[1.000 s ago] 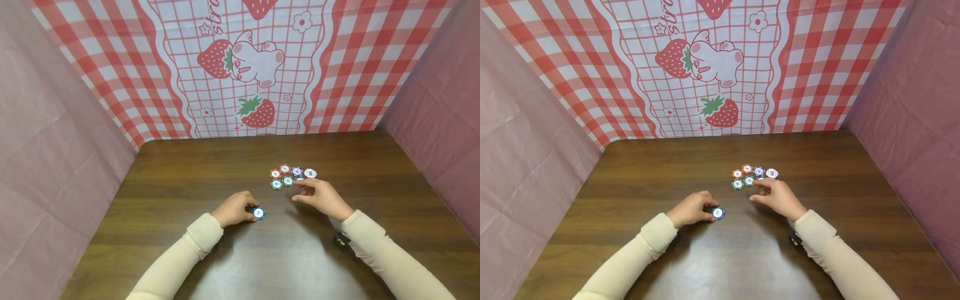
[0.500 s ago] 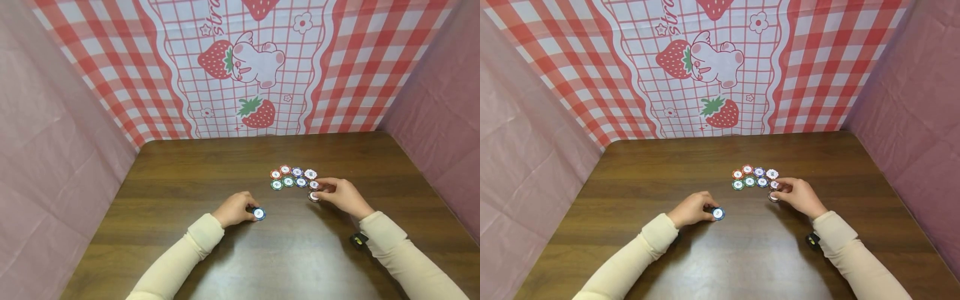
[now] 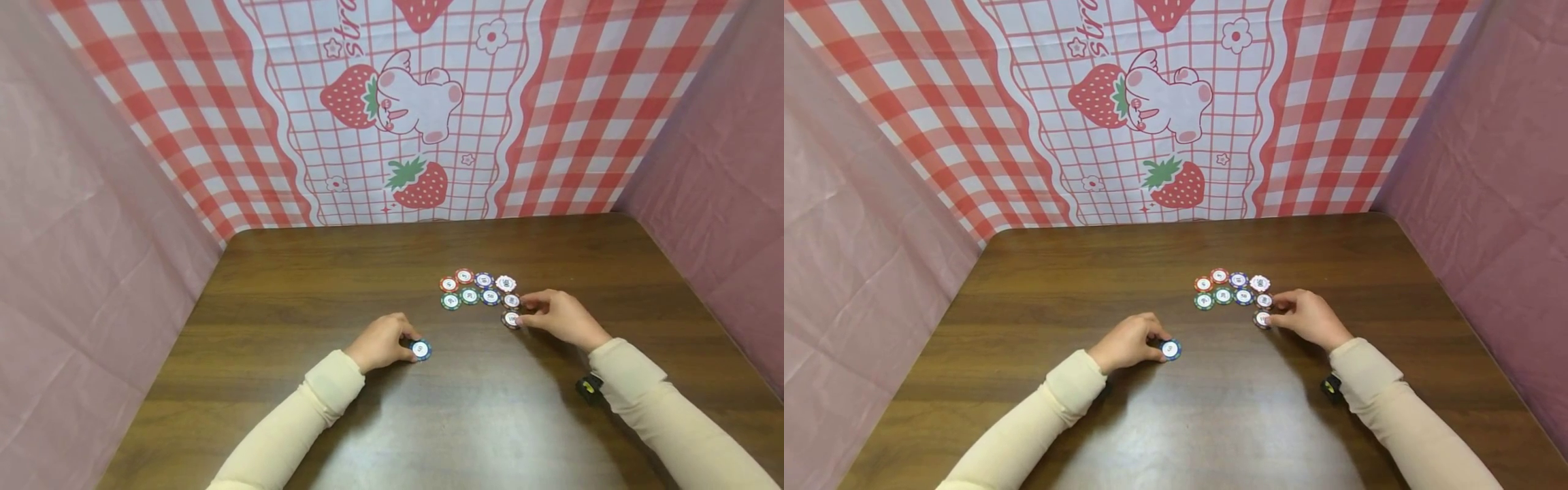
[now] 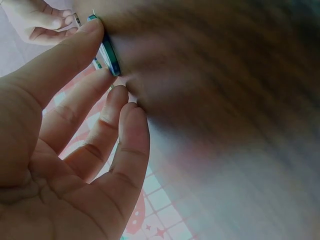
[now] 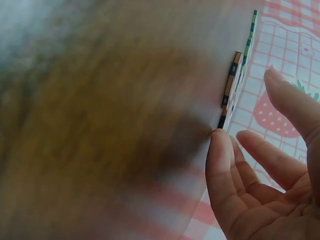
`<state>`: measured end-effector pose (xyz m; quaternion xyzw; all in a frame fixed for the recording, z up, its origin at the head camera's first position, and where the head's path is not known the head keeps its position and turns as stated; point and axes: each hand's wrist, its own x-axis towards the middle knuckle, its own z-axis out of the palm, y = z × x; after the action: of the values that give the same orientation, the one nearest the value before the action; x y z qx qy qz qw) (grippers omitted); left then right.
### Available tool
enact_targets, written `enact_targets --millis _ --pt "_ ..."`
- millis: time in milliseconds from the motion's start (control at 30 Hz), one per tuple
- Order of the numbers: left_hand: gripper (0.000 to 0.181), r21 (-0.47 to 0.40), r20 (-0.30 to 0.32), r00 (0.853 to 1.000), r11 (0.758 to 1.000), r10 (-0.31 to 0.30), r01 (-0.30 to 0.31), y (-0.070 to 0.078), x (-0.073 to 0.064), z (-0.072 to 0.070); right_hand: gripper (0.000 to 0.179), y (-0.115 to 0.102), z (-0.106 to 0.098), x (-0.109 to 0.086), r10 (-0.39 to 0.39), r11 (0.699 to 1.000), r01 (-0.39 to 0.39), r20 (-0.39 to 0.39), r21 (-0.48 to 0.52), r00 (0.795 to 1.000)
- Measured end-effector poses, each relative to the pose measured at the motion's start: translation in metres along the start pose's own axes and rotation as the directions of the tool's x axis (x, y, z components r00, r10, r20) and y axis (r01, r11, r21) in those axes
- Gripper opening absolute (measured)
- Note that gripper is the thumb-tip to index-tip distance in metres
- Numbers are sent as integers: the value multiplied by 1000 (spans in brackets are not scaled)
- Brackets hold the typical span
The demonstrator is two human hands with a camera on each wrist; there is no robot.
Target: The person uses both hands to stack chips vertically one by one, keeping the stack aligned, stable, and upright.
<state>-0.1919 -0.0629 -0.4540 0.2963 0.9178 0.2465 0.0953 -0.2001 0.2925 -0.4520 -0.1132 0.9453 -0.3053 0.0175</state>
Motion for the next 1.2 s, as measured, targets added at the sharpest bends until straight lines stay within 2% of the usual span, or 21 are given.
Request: enact_targets --millis 300,733,1000,1200 --pt "29 -4 -2 1000 1000 -20 20 1 0 0 46 -6 4 5 -16 998 16 11 -64 1000" --pt "28 -18 -5 1000 1000 -5 5 1 -1 -1 31 -8 8 5 -102 982 101 3 -156 995" --pt "28 -25 -6 1000 1000 6 -6 0 -1 -2 29 -10 8 5 -110 979 108 -3 -174 994" --pt "29 -21 -6 1000 1000 10 -10 0 -2 -1 27 -15 9 7 -109 971 112 24 -213 994"
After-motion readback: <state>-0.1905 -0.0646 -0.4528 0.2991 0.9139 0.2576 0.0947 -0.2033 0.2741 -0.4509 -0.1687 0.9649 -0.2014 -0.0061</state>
